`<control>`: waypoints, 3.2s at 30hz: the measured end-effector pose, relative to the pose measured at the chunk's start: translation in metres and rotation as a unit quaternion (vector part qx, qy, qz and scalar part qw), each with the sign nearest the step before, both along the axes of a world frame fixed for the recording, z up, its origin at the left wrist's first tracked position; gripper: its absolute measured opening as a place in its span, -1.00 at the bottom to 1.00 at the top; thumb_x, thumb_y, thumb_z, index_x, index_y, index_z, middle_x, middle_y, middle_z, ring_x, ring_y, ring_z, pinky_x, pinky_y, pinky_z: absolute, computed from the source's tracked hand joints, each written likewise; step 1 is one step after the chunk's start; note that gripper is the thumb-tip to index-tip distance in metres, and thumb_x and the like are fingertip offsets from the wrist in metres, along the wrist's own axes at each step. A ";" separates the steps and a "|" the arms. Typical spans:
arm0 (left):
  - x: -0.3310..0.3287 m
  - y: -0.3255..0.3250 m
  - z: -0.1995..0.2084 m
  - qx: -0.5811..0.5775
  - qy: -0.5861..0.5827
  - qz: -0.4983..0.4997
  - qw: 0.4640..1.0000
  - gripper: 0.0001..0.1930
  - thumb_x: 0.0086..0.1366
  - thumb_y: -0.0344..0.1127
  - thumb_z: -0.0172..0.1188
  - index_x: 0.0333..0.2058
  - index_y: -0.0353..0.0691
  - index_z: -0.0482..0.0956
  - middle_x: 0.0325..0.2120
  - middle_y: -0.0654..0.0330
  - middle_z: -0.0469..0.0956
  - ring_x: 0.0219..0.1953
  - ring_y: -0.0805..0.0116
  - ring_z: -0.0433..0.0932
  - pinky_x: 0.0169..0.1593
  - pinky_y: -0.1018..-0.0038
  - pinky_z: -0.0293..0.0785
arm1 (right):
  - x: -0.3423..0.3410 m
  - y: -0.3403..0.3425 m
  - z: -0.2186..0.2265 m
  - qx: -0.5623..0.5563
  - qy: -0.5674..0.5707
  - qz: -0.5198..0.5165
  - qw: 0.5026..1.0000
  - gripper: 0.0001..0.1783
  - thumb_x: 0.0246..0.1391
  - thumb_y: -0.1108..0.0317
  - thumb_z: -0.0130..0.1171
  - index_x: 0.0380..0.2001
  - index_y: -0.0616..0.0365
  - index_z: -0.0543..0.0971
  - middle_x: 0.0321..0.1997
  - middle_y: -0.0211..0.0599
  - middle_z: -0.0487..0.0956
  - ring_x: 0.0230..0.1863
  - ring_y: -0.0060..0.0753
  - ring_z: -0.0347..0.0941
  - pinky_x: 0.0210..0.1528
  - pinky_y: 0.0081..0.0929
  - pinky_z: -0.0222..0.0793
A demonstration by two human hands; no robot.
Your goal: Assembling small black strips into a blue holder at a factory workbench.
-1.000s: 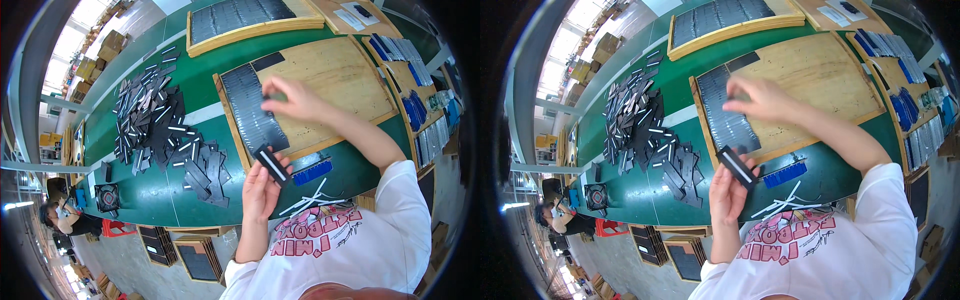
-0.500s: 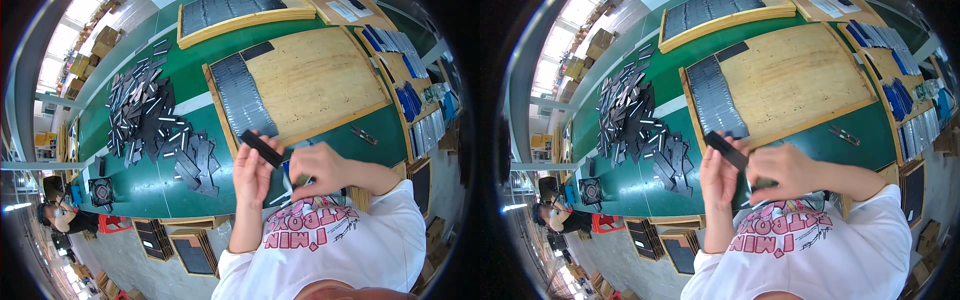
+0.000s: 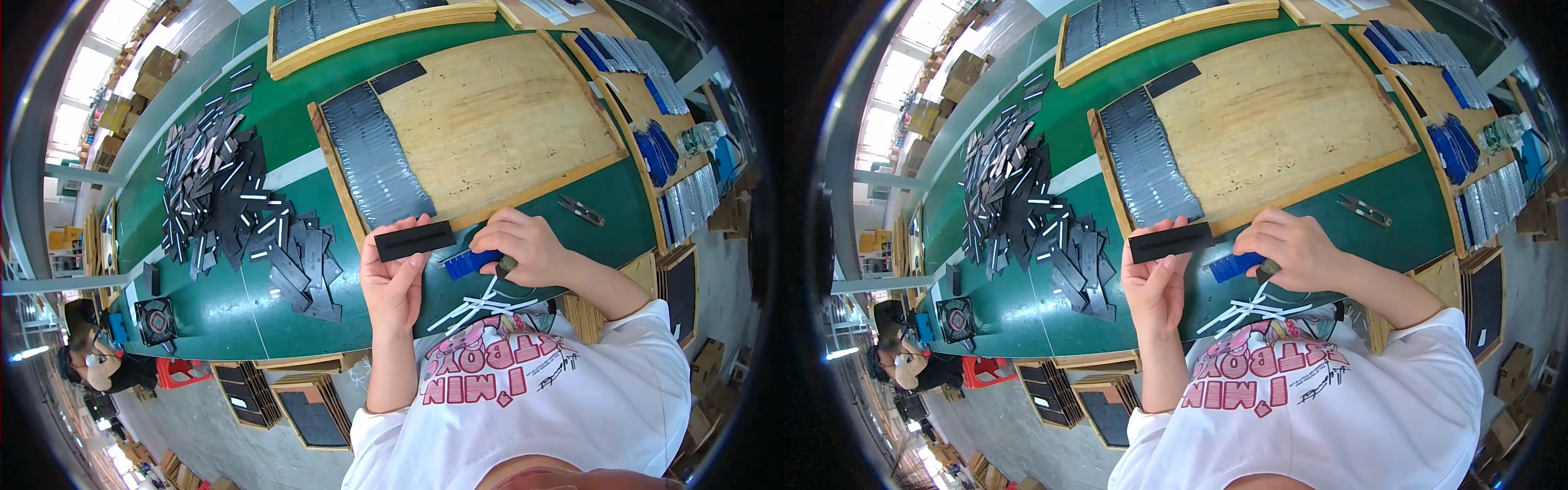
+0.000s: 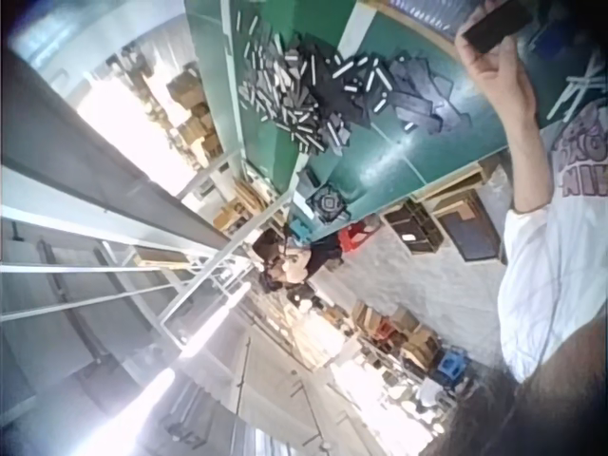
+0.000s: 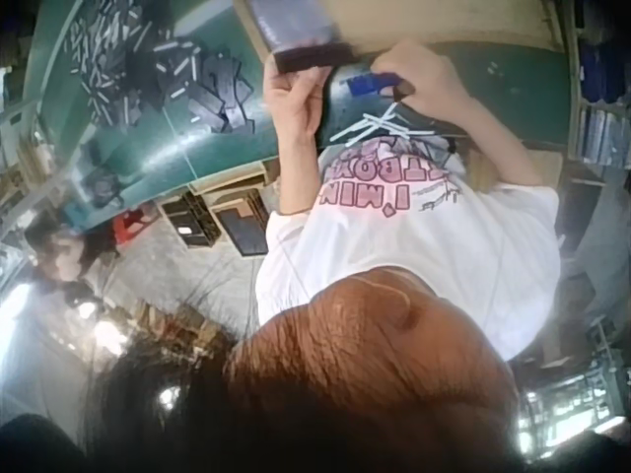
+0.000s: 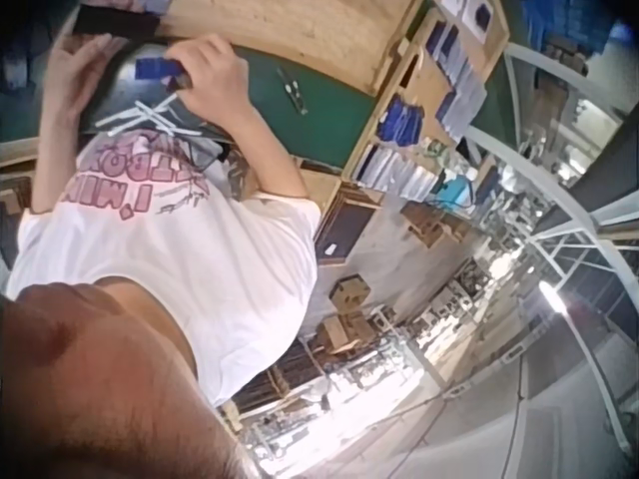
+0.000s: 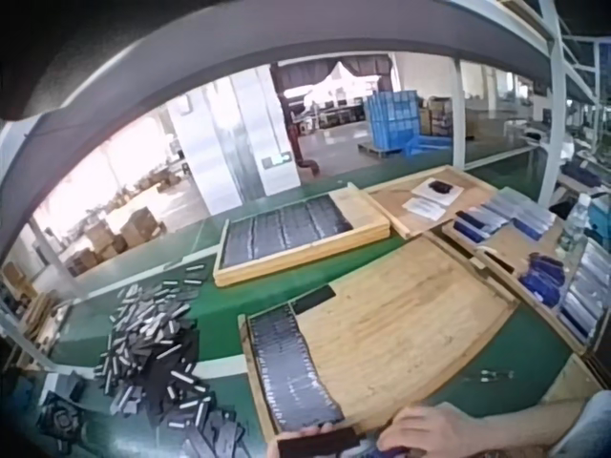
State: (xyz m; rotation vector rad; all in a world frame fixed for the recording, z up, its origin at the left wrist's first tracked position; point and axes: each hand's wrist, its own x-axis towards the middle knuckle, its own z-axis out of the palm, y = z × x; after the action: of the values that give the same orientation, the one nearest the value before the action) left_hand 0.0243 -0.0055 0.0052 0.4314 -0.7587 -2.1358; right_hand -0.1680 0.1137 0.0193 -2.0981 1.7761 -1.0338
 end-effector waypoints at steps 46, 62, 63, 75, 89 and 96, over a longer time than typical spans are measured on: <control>-0.019 0.018 -0.009 -0.088 -0.097 -0.032 0.991 -0.54 0.06 -0.81 0.12 -0.05 -0.31 0.35 0.06 0.01 0.39 0.11 0.31 0.40 0.09 0.48 0.48 | -0.002 -0.026 0.035 -0.053 -0.117 0.001 0.992 -0.59 -0.26 0.38 0.49 -0.29 0.12 0.53 -0.26 -0.31 0.60 -0.28 -0.22 0.49 -0.24 -0.39 0.41; -0.016 0.021 -0.005 0.029 -0.057 -0.062 0.996 -0.52 0.07 -0.83 0.14 -0.04 -0.32 0.34 0.03 -0.06 0.44 0.02 0.26 0.50 0.08 0.42 0.50 | -0.002 -0.034 0.031 -0.065 -0.150 0.037 0.986 -0.54 -0.29 0.41 0.49 -0.24 0.10 0.53 -0.24 -0.33 0.61 -0.23 -0.23 0.52 -0.20 -0.37 0.43; -0.016 0.021 -0.004 0.033 -0.054 -0.064 0.996 -0.52 0.07 -0.83 0.13 -0.04 -0.32 0.34 0.02 -0.06 0.44 0.01 0.27 0.52 0.07 0.42 0.51 | -0.003 -0.033 0.030 -0.065 -0.149 0.034 0.986 -0.54 -0.29 0.41 0.49 -0.24 0.10 0.53 -0.24 -0.33 0.61 -0.23 -0.23 0.52 -0.20 -0.37 0.43; -0.019 0.022 -0.004 0.036 -0.063 -0.056 0.996 -0.52 0.07 -0.79 0.18 -0.03 -0.29 0.36 -0.16 0.01 0.51 -0.12 0.18 0.59 -0.05 0.30 0.63 | -0.003 -0.034 0.030 -0.075 -0.157 0.042 0.984 -0.54 -0.27 0.43 0.49 -0.23 0.10 0.53 -0.23 -0.32 0.61 -0.23 -0.23 0.53 -0.19 -0.37 0.44; -0.018 0.021 -0.006 0.022 -0.038 -0.070 0.997 -0.52 0.08 -0.83 0.12 -0.04 -0.31 0.35 0.01 -0.06 0.43 0.01 0.21 0.52 0.05 0.36 0.57 | -0.002 -0.034 0.026 -0.071 -0.175 0.034 0.981 -0.61 -0.24 0.43 0.39 -0.24 0.08 0.53 -0.26 -0.35 0.57 -0.22 -0.21 0.48 -0.20 -0.34 0.44; -0.017 0.021 -0.007 0.028 -0.038 -0.068 0.997 -0.53 0.07 -0.83 0.13 -0.05 -0.31 0.36 0.01 -0.07 0.43 0.02 0.20 0.51 0.06 0.37 0.54 | -0.002 -0.034 0.025 -0.069 -0.178 0.032 0.981 -0.60 -0.25 0.44 0.39 -0.24 0.08 0.53 -0.26 -0.35 0.57 -0.22 -0.21 0.48 -0.20 -0.35 0.44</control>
State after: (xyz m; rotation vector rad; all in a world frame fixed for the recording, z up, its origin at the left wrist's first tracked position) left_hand 0.0073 0.0156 -0.0017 0.5070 -0.7924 -2.2840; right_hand -0.1701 0.0799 0.0442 -1.8786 1.4926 -1.4449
